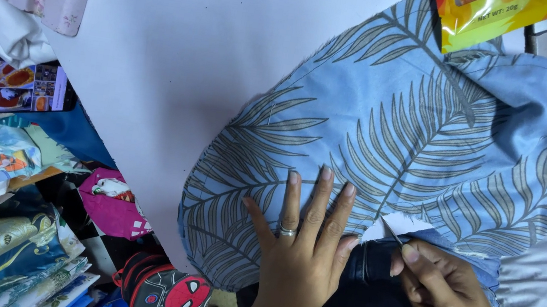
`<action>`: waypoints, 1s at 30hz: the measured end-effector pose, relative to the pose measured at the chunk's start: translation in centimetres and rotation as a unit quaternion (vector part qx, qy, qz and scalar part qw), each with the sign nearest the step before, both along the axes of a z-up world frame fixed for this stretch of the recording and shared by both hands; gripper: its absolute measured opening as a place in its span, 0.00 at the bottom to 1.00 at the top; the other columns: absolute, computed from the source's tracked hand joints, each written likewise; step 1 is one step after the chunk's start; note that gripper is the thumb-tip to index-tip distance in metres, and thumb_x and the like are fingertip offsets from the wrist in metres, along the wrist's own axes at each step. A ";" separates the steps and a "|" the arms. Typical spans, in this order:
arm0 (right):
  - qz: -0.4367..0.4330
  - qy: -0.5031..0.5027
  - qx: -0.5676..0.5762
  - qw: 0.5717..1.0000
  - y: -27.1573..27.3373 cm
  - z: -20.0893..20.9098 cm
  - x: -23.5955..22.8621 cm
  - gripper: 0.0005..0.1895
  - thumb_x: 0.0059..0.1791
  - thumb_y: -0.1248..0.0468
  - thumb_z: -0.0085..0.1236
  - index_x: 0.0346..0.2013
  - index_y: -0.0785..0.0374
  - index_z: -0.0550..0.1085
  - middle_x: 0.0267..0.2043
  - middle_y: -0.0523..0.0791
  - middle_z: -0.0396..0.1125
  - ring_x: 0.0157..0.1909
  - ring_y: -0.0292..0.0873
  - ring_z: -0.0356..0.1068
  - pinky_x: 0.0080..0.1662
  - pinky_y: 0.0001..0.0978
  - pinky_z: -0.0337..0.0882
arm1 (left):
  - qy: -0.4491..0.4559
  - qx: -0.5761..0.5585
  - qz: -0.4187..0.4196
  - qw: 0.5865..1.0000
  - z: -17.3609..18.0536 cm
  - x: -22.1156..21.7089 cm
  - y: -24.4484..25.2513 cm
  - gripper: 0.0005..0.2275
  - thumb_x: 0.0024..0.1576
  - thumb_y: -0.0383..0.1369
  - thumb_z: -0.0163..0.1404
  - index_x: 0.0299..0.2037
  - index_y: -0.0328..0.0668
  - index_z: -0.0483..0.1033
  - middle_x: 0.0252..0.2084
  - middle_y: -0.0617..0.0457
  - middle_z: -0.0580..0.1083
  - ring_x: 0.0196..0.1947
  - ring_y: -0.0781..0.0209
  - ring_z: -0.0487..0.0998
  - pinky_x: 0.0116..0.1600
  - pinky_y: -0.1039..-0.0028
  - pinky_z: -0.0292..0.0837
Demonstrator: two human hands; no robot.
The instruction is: The person cuts a piece of light blue fabric with a leaf pattern using a small knife. They hold the fabric steady with one hand while carefully cutting along a marked line with the other hand.
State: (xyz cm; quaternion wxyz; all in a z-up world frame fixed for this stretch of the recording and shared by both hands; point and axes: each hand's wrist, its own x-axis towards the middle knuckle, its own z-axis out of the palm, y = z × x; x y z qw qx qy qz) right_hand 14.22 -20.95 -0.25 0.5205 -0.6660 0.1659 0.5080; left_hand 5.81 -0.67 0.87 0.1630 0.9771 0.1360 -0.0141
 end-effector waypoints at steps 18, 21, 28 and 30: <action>-0.011 -0.001 0.017 1.000 -0.9 -0.4 -0.4 0.25 0.58 0.52 0.50 0.26 0.69 0.74 0.16 0.45 0.51 0.18 0.39 0.47 0.20 0.31 0.46 | -0.103 -0.022 -0.032 0.994 1.1 1.8 0.9 0.17 0.68 0.32 0.51 0.68 0.44 0.72 0.72 0.46 0.67 0.75 0.46 0.60 0.71 0.27 0.35; -0.021 -0.014 0.017 1.000 -1.0 -0.2 -0.6 0.24 0.58 0.53 0.49 0.28 0.70 0.75 0.17 0.45 0.50 0.19 0.40 0.48 0.21 0.32 0.49 | -0.109 0.001 -0.112 0.988 2.1 3.6 2.3 0.17 0.71 0.29 0.48 0.70 0.45 0.71 0.73 0.53 0.68 0.75 0.55 0.64 0.73 0.33 0.43; -0.041 -0.023 0.042 0.998 -0.2 -0.7 -0.5 0.22 0.58 0.54 0.50 0.28 0.68 0.74 0.16 0.45 0.51 0.18 0.39 0.48 0.20 0.31 0.48 | -0.071 -0.002 -0.147 0.987 1.5 4.3 2.7 0.19 0.70 0.31 0.41 0.72 0.49 0.66 0.75 0.56 0.63 0.77 0.51 0.58 0.73 0.28 0.49; -0.036 -0.024 0.040 0.998 0.1 -0.5 -0.5 0.22 0.58 0.54 0.50 0.27 0.67 0.74 0.16 0.45 0.51 0.18 0.39 0.49 0.20 0.31 0.50 | -0.071 0.002 -0.145 0.987 1.2 4.1 2.5 0.19 0.70 0.32 0.43 0.72 0.49 0.67 0.75 0.56 0.64 0.77 0.51 0.58 0.72 0.28 0.50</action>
